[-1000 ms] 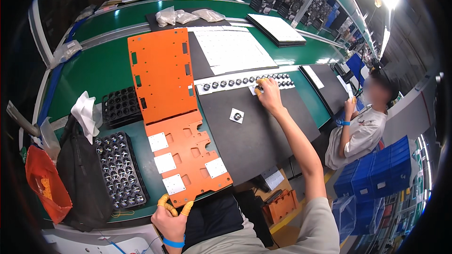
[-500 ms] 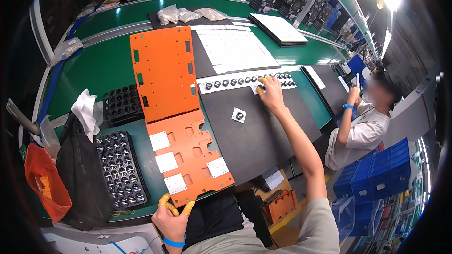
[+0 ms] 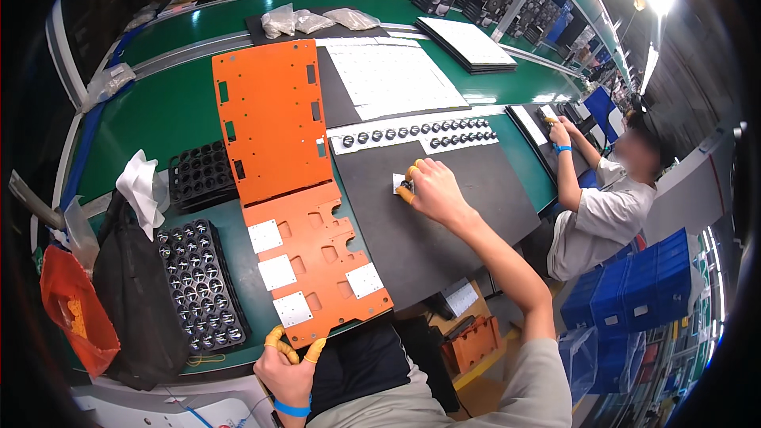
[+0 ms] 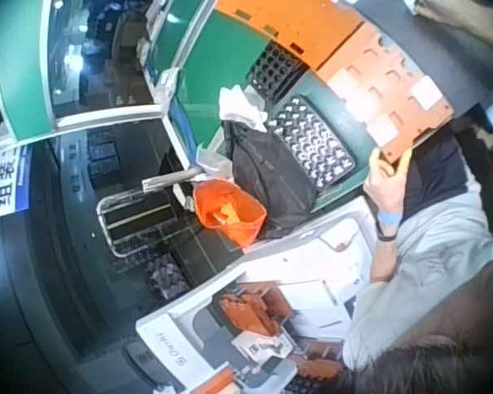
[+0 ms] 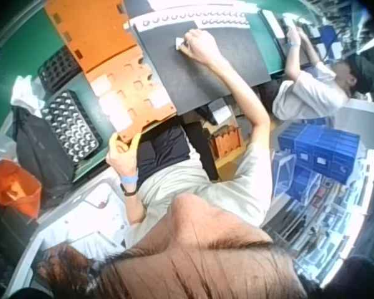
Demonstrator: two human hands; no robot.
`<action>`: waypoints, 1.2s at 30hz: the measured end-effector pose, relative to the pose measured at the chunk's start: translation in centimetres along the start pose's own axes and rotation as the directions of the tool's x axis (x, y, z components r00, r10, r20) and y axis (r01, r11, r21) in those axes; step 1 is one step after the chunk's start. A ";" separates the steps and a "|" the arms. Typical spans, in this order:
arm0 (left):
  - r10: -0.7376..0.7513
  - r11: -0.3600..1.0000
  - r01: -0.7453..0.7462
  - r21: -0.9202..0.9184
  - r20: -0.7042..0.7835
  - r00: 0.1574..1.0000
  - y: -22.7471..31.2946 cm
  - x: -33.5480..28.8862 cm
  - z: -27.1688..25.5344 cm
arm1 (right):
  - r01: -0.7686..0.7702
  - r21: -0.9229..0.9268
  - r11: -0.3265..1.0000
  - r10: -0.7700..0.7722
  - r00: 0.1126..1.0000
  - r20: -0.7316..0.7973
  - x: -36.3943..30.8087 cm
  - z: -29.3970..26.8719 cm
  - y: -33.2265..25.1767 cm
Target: The person places small white square components onto an orange fixture board, pressing them into designated slots. They handle the components one at a time, picking them from a nearby tray and arranging them on the board. The person also briefly interacts with a machine labeled 'Oushi' to process the fixture.
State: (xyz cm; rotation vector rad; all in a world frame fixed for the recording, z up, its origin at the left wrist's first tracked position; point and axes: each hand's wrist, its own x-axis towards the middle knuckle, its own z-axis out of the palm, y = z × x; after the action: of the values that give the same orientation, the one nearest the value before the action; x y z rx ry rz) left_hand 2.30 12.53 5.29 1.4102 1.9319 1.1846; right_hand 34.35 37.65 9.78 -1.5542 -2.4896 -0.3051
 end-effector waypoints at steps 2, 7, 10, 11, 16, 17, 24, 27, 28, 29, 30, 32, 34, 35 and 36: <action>0.010 1.000 -0.010 -0.002 0.005 1.000 -0.3 0.0 0.0 | 0.012 0.061 0.998 -0.010 1.000 -0.018 0.4 0.4 1.5; 0.022 1.000 -0.022 -0.008 0.009 1.000 -0.3 0.1 -0.1 | 0.027 0.054 0.998 -0.023 0.997 -0.076 0.8 0.7 4.3; -0.001 1.000 0.001 -0.015 -0.004 1.000 -0.5 -0.1 0.1 | -0.014 0.089 0.996 0.017 0.999 -0.033 1.0 1.1 5.0; 0.002 1.000 -0.002 -0.006 -0.004 1.000 -0.6 -0.1 0.2 | -0.025 0.089 0.996 0.028 0.999 -0.030 0.9 1.3 5.3; 0.053 0.997 -0.052 0.053 -0.007 0.999 -0.8 0.1 0.1 | -0.023 0.062 0.998 0.031 0.990 -0.140 1.9 1.7 6.6; 0.060 0.997 -0.060 0.057 -0.005 0.998 -0.9 0.0 0.1 | -0.030 0.052 0.998 0.037 0.987 -0.154 2.2 1.7 6.9; 0.054 0.996 -0.054 0.066 0.007 0.999 -1.3 -0.1 0.0 | -0.031 0.045 0.999 0.037 0.987 -0.154 2.7 2.8 8.6; 0.054 0.996 -0.054 0.066 0.001 0.999 -1.1 0.0 0.0 | -0.050 0.076 0.996 0.060 0.988 -0.142 2.8 2.9 8.7; 0.058 0.996 -0.058 0.065 -0.002 0.998 -1.1 0.0 0.0 | -0.048 0.072 0.996 0.058 0.988 -0.145 2.8 3.0 8.8; 0.057 0.996 -0.057 0.061 -0.001 0.998 -1.1 0.0 0.0 | -0.046 0.069 0.997 0.056 0.987 -0.147 2.8 3.0 8.9; 0.056 0.997 -0.056 0.058 -0.001 0.998 -1.3 -0.1 0.1 | -0.045 0.066 0.997 0.055 0.987 -0.150 2.9 3.0 9.0; 0.052 0.997 -0.052 0.050 -0.003 0.999 -1.4 -0.1 0.1 | -0.074 0.074 0.994 0.084 0.987 -0.137 3.1 3.2 8.8; 0.042 0.999 -0.042 0.035 -0.009 0.999 -1.3 -0.1 0.1 | -0.092 0.078 0.993 0.102 0.986 -0.128 3.2 3.2 8.7; 0.039 0.999 -0.039 0.029 -0.008 0.999 -1.2 -0.1 0.1 | -0.096 0.078 0.992 0.106 0.986 -0.127 3.3 3.2 8.7; 0.036 0.999 -0.036 0.024 -0.007 0.999 -1.2 -0.1 0.1 | -0.100 0.077 0.992 0.109 0.986 -0.125 3.3 3.2 8.7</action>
State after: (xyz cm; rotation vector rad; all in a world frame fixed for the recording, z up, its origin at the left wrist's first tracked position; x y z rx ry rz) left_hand 1.80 12.40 4.22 1.4609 1.9389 1.1884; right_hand 40.62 45.12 8.19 -1.5774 -2.2869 -0.2884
